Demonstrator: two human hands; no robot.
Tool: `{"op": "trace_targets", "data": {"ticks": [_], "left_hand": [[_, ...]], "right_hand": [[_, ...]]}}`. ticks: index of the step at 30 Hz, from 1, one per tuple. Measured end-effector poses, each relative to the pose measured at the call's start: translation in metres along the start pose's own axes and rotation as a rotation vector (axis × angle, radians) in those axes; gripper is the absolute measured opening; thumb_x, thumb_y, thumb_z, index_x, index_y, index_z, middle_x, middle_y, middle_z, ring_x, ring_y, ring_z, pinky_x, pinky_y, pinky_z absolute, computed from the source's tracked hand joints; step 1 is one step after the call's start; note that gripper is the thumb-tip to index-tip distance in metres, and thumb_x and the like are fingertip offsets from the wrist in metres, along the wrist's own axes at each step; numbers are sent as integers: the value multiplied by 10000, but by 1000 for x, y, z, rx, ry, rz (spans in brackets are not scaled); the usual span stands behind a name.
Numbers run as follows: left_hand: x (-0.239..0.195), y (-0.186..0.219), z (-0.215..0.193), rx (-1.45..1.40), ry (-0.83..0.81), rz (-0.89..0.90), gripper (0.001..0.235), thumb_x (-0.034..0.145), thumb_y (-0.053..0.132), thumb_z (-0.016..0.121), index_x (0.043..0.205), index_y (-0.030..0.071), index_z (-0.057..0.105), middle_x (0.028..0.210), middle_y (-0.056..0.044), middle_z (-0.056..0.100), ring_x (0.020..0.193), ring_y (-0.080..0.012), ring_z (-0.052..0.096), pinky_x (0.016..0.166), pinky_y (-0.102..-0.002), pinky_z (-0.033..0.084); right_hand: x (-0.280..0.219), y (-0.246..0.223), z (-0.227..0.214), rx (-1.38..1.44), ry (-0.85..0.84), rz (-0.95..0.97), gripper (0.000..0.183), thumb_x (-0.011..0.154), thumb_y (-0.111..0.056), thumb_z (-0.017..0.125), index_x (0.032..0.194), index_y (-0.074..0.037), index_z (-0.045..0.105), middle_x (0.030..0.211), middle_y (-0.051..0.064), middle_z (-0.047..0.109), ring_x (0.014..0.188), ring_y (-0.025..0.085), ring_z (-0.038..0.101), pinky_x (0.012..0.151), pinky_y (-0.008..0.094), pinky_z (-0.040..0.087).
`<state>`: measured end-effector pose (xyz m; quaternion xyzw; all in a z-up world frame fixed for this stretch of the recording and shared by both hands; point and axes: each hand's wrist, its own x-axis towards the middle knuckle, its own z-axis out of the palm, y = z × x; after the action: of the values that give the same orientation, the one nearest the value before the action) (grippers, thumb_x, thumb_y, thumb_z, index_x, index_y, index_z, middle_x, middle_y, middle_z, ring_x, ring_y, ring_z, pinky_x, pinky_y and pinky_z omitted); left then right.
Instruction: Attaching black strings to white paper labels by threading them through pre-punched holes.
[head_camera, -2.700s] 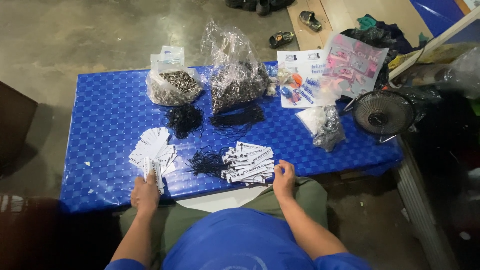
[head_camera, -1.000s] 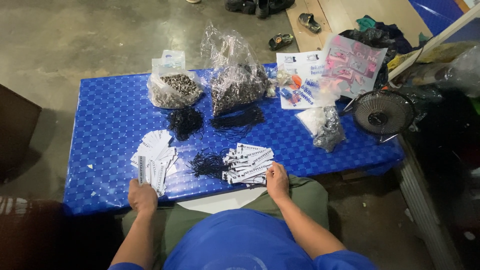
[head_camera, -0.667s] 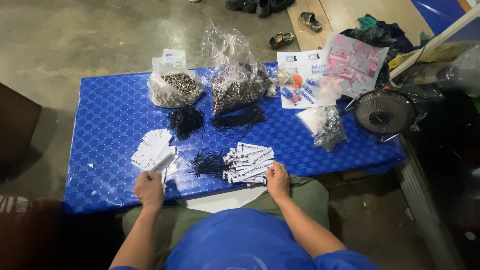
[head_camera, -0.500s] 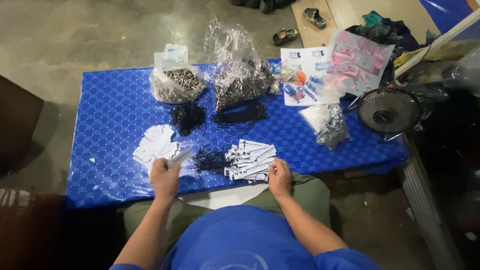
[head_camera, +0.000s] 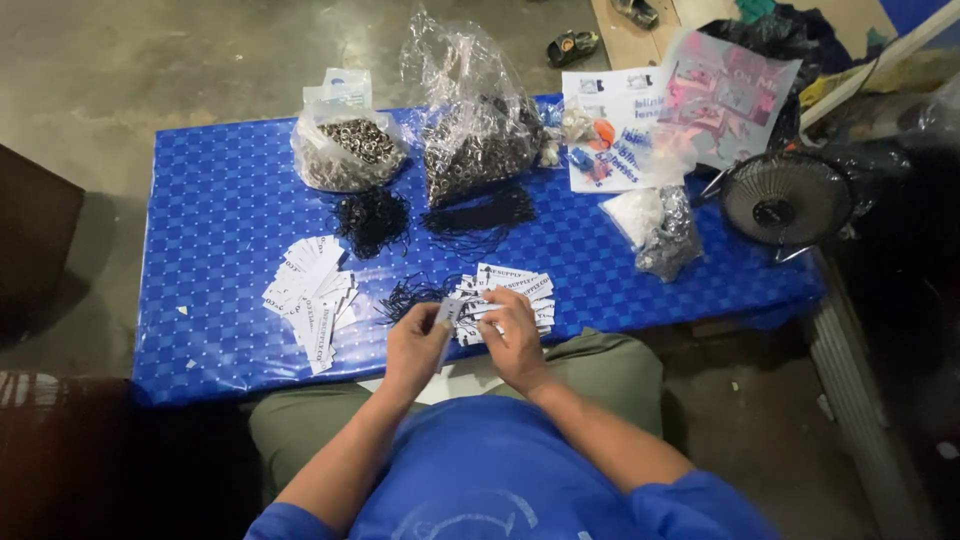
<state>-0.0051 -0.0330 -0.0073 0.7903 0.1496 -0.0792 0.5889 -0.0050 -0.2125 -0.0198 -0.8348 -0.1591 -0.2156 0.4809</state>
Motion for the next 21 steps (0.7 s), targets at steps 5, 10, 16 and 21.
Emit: {"op": "trace_targets", "data": {"ticks": [5,10,16,21], "left_hand": [[-12,11,6,13,-51,-6,332,855,115,705,1184,87,748,1004,-160,781,959,-288,750,817,-378,584],[-18,10,9,90,-121,85,316,846,125,703,1155,80,751,982,-149,764,899,-301,741,758,-381,587],[-19,-9,14,43,-130,160,262,873,120,685,1124,112,759,962,-120,733,835,-257,705,686,-355,566],[-6,-48,22,-143,-242,-51,263,1017,212,526,1065,76,745,753,-59,632,726,-167,588,670,-287,539]], "right_hand": [[3,-1,8,-18,-50,7,155,964,-183,691,844,-117,618,1194,40,670,1256,322,584,1061,446,432],[2,-4,8,-16,-44,-2,165,969,-171,680,836,-98,617,1172,70,669,1222,339,598,1038,449,458],[-12,8,9,-41,-76,23,210,962,-214,688,799,-107,609,1141,64,670,1193,350,613,1002,454,477],[-23,13,7,30,-125,41,152,905,-136,724,790,-97,634,1109,77,690,1151,347,637,989,441,492]]}}
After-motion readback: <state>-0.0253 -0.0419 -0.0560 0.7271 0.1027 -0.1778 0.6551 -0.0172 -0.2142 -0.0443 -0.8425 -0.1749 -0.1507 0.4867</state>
